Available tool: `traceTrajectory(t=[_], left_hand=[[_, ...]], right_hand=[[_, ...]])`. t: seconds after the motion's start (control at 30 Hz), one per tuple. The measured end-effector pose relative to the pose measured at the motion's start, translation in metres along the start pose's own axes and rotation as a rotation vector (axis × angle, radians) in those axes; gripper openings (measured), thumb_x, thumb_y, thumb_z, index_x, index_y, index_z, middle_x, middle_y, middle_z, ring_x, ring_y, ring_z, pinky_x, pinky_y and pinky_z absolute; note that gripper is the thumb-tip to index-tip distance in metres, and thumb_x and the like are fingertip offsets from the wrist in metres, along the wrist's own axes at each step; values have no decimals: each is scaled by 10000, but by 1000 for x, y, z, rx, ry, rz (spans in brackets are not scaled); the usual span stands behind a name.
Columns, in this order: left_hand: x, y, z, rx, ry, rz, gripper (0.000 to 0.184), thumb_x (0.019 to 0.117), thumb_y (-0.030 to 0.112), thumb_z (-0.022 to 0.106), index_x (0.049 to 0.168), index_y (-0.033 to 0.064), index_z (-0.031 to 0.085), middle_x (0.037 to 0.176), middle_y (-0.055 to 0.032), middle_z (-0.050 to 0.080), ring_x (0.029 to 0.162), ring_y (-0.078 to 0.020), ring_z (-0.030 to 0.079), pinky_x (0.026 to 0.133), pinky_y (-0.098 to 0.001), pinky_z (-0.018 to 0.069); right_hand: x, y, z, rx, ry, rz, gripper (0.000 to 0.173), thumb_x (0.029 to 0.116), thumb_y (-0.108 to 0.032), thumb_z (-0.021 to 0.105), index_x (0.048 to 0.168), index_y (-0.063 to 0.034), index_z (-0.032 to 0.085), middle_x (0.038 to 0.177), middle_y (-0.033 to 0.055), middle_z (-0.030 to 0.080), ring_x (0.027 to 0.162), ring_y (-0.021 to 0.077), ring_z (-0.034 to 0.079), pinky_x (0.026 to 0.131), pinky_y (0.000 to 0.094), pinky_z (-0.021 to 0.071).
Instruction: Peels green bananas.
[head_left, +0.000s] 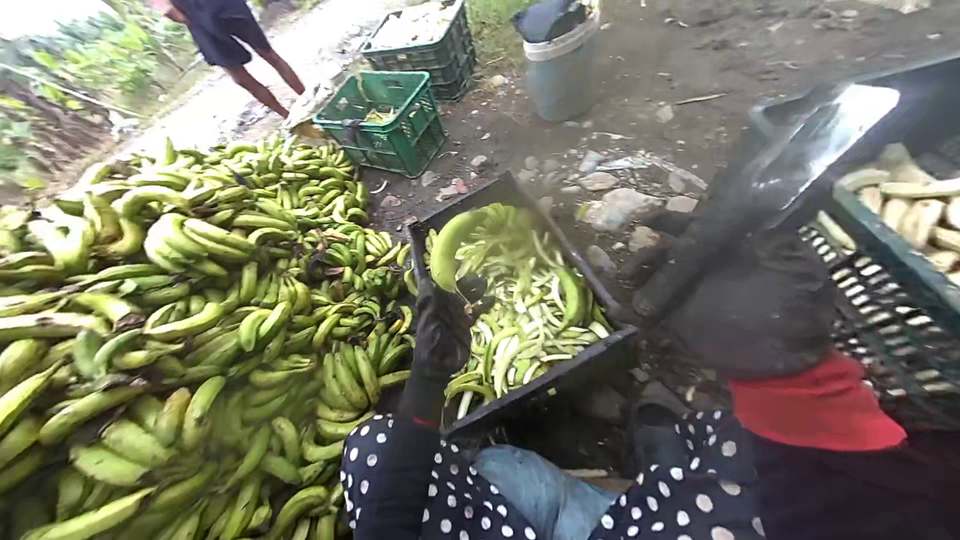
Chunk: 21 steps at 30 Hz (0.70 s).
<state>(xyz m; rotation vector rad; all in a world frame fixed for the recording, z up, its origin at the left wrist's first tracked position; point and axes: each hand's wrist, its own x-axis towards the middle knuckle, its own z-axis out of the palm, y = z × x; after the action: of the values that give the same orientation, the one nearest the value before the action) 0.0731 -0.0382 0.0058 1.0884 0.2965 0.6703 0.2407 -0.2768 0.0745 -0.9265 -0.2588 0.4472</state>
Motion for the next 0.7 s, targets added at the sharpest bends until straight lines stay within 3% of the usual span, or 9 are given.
traceTrajectory(t=[0.07, 0.17, 0.27, 0.33, 0.4, 0.5, 0.6, 0.63, 0.7], left_hand=[[-9, 11, -20, 276, 9, 46, 740, 952, 706, 476, 1450, 158, 477, 1187, -91, 676, 1050, -230, 673, 896, -439, 584], [-11, 22, -39, 654, 132, -11, 531, 1019, 280, 606, 1503, 148, 430, 1210, -75, 660, 993, -159, 675, 855, -365, 593], [-16, 6, -55, 600, 222, 30, 569, 937, 145, 726, 1450, 140, 480, 1264, -75, 654, 1076, -191, 672, 904, -395, 592], [-17, -4, -59, 549, 328, 109, 574, 925, 134, 743, 1428, 113, 466, 1248, -79, 651, 1063, -190, 674, 885, -397, 599], [-22, -5, -56, 596, 385, 174, 593, 939, 148, 723, 1456, 120, 435, 1301, -55, 619, 1113, -142, 641, 940, -372, 565], [-22, -12, -53, 615, 404, 327, 611, 943, 135, 712, 1478, 131, 417, 1375, -36, 574, 1184, -123, 603, 995, -371, 533], [-16, -17, -47, 509, 351, 451, 579, 925, 79, 712, 1433, 100, 435, 1327, -4, 590, 1164, -90, 605, 992, -334, 540], [-17, -18, -44, 476, 336, 466, 558, 924, 75, 714, 1409, 108, 441, 1293, 4, 601, 1145, -92, 612, 978, -333, 547], [-18, -19, -41, 430, 345, 476, 554, 917, 68, 724, 1403, 135, 467, 1278, -3, 615, 1124, -114, 624, 953, -349, 562]], right_hand=[[-2, 12, 11, -44, -90, 96, 647, 1076, -559, 87, 1253, -193, 591, 912, 59, 730, 626, 221, 696, 489, 418, 598], [-12, 41, 33, -220, -233, 236, 699, 1063, -624, 86, 1339, -189, 558, 778, 86, 692, 567, 244, 678, 464, 441, 593], [-29, 83, 51, -522, -402, 501, 502, 1102, -491, 315, 1478, -187, 452, 917, 68, 693, 747, 207, 688, 602, 390, 584], [-38, 113, 68, -633, -434, 673, 478, 1091, -440, 415, 1465, -143, 442, 850, 47, 648, 680, 165, 644, 604, 353, 566], [-50, 128, 87, -650, -409, 745, 443, 1114, -412, 373, 1388, -83, 486, 765, 45, 618, 591, 160, 632, 565, 341, 582], [-66, 136, 111, -457, -335, 425, 370, 1110, -268, 358, 1267, 14, 538, 677, 16, 614, 535, 132, 627, 542, 318, 593], [-69, 150, 117, -385, -364, 107, 336, 1062, -248, 412, 1215, 9, 567, 654, -9, 634, 548, 100, 629, 560, 293, 590], [-70, 156, 109, -598, -387, 242, 356, 1064, -250, 405, 1227, 25, 561, 682, 50, 629, 573, 137, 628, 583, 317, 582], [-65, 173, 87, -991, -518, 771, 524, 1121, -426, 333, 1347, -7, 553, 948, 152, 664, 786, 237, 662, 763, 440, 569]])
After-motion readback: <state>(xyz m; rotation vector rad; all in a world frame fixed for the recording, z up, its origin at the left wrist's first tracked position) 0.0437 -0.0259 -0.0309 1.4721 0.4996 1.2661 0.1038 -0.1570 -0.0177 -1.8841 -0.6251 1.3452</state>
